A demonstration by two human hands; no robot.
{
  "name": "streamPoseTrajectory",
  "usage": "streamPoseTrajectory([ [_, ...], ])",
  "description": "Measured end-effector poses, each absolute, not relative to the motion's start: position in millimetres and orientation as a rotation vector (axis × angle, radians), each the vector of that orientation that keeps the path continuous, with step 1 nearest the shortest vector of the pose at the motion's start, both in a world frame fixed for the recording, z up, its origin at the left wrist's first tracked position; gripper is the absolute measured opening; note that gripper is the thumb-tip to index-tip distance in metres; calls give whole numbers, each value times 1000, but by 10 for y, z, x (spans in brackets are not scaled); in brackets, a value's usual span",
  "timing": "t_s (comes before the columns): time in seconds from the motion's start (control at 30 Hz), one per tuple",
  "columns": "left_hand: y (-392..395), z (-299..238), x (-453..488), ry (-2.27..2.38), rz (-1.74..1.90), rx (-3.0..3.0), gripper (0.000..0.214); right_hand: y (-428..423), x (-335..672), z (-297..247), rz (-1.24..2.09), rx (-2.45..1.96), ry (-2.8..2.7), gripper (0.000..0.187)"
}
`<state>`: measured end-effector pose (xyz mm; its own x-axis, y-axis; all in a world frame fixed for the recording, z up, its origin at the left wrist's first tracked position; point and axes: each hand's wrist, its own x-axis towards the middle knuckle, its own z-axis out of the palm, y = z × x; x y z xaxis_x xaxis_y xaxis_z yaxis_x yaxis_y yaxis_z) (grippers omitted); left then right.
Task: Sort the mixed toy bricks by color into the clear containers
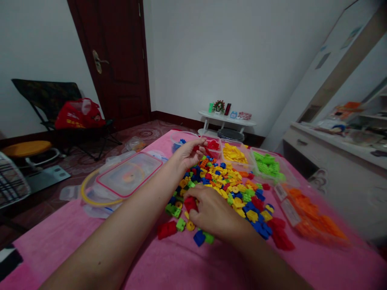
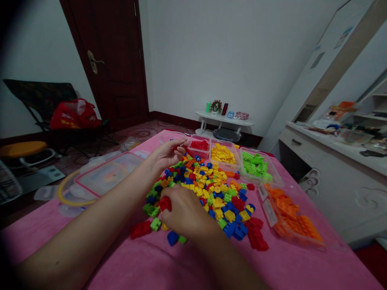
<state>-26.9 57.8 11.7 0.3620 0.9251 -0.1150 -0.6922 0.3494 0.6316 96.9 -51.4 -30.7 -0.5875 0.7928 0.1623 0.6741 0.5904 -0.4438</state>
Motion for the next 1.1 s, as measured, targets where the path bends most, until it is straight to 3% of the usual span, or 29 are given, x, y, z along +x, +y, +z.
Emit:
streamPoseTrajectory([
  [0.2, 572, 46, -219, 455, 1009, 627, 9, -183, 1479, 57, 768, -1369, -1850, 29],
  [0.4, 475, 16, -91, 398, 904, 666, 7, -81, 1652, -1, 1317, -1196, -1359, 50],
  [0.5, 465, -56, 0, 451, 904, 662, 6, -64, 1656, -74, 1478, -1061, -1268, 45],
  [0.63, 456, -188, 140, 590, 904, 593, 4, -31, 1658, -97, 1392, -1042, -1306, 38],
  [0.83, 399, -301, 270, 659, 698, 527, 31, 9, 1614, -99, 999, -1255, -1517, 37],
  [1.1, 380, -309, 308, 903, 866, 647, 9, 76, 1811, -40, 606, -1469, -1830, 40],
])
